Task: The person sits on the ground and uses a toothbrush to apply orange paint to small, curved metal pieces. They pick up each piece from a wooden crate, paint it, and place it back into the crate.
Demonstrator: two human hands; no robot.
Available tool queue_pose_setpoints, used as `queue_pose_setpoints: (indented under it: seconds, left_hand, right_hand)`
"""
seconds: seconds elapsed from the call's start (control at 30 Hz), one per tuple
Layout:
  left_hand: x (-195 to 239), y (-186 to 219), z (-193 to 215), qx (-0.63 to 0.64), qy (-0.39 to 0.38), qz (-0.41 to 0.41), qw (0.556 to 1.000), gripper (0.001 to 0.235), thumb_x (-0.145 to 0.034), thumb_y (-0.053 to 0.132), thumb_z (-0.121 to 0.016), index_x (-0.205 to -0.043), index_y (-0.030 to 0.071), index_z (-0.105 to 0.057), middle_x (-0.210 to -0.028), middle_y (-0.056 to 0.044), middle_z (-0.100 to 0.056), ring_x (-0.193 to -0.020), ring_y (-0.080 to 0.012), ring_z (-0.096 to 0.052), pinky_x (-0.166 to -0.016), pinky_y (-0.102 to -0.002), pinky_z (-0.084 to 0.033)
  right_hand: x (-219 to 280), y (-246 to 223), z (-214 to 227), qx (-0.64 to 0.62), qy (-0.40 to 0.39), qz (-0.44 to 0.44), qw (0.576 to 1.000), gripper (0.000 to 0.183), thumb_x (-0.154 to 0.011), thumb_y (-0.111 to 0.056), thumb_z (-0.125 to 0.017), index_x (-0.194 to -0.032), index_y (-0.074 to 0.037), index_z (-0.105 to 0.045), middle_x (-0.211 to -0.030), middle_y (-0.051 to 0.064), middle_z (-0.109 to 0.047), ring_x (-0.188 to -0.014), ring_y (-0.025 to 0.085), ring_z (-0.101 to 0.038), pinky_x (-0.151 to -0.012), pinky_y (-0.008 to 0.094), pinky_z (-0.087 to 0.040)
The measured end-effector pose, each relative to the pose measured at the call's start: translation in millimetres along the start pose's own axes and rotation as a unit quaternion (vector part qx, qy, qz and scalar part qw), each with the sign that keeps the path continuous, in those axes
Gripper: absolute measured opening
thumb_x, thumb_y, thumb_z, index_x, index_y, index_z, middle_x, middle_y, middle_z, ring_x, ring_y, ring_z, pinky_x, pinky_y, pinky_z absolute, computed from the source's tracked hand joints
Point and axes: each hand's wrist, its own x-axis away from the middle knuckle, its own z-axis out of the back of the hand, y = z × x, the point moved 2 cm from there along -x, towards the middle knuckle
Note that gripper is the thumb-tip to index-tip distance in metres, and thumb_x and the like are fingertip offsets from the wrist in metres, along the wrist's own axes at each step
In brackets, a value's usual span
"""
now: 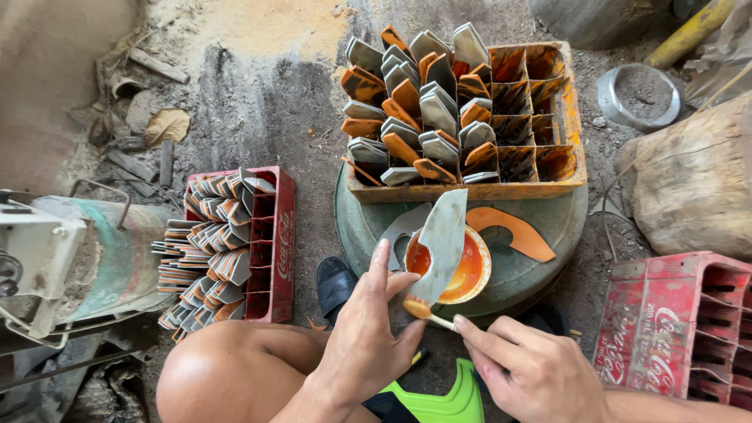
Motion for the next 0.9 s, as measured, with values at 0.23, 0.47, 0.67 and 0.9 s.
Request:
queue_pose_setpoints:
  seconds: [0.23,0.47,0.67,0.9]
  left_hand:
    - [1.0,-1.6,-7.2,-0.016,-0.014,0.008,1.000,0.108,-0.078,0.005,-0.085,-0.157,-0.008,-0.014,-0.121,-0.016,-0.070,-0.110,-0.0362,-0.068,-0.095,-0.038,-0.055]
    - [-1.6,-0.2,1.1,0.040,-0.042,0.054,0.997,0.106,-0.079,0.005,-0.084,-0.158,-0.006,-0.015,-0.123,-0.015,-0.071,-0.110,-0.0332,-0.071,-0.094,-0.037,-0.056]
    - [-11.7,5.8,13.8,0.052,-0.149,0.001,0.988,0.104,-0.074,0.003,-0.083,-0.158,-0.003,-0.022,-0.123,-0.014,-0.068,-0.118,-0.0353,-0.064,-0.100,-0.041,-0.051]
    - [-15.5,12.2,24.1,0.062,-0.313,-0.027,0.947,0.094,-0.072,-0.001,-0.078,-0.156,0.003,-0.034,-0.120,-0.010,-0.069,-0.120,-0.0344,-0.060,-0.103,-0.043,-0.048]
  right_hand:
    - [1.7,6.9,5.5,0.067,0.003,-0.108,0.992,0.041,-0.079,-0.023,-0.079,-0.120,-0.023,-0.078,-0.071,0.007,-0.064,-0.056,0.029,-0.066,-0.052,0.042,-0.055]
    - [12.3,42.2,21.3,0.108,0.023,-0.174,0.979,0.033,-0.083,-0.026,-0.079,-0.117,-0.024,-0.079,-0.074,0.005,-0.069,-0.061,0.029,-0.067,-0.054,0.041,-0.053]
    - [26.8,71.8,23.2,-0.123,0.009,-0.073,0.990,0.027,-0.086,-0.029,-0.085,-0.083,-0.015,-0.062,-0.099,0.000,-0.065,-0.076,0.022,-0.064,-0.065,0.035,-0.054]
    - [16.3,25.0,-27.6,-0.026,-0.160,0.082,0.983,0.016,-0.072,-0.015,-0.079,-0.078,-0.010,-0.065,-0.120,0.004,-0.077,-0.068,0.030,-0.073,-0.058,0.041,-0.058]
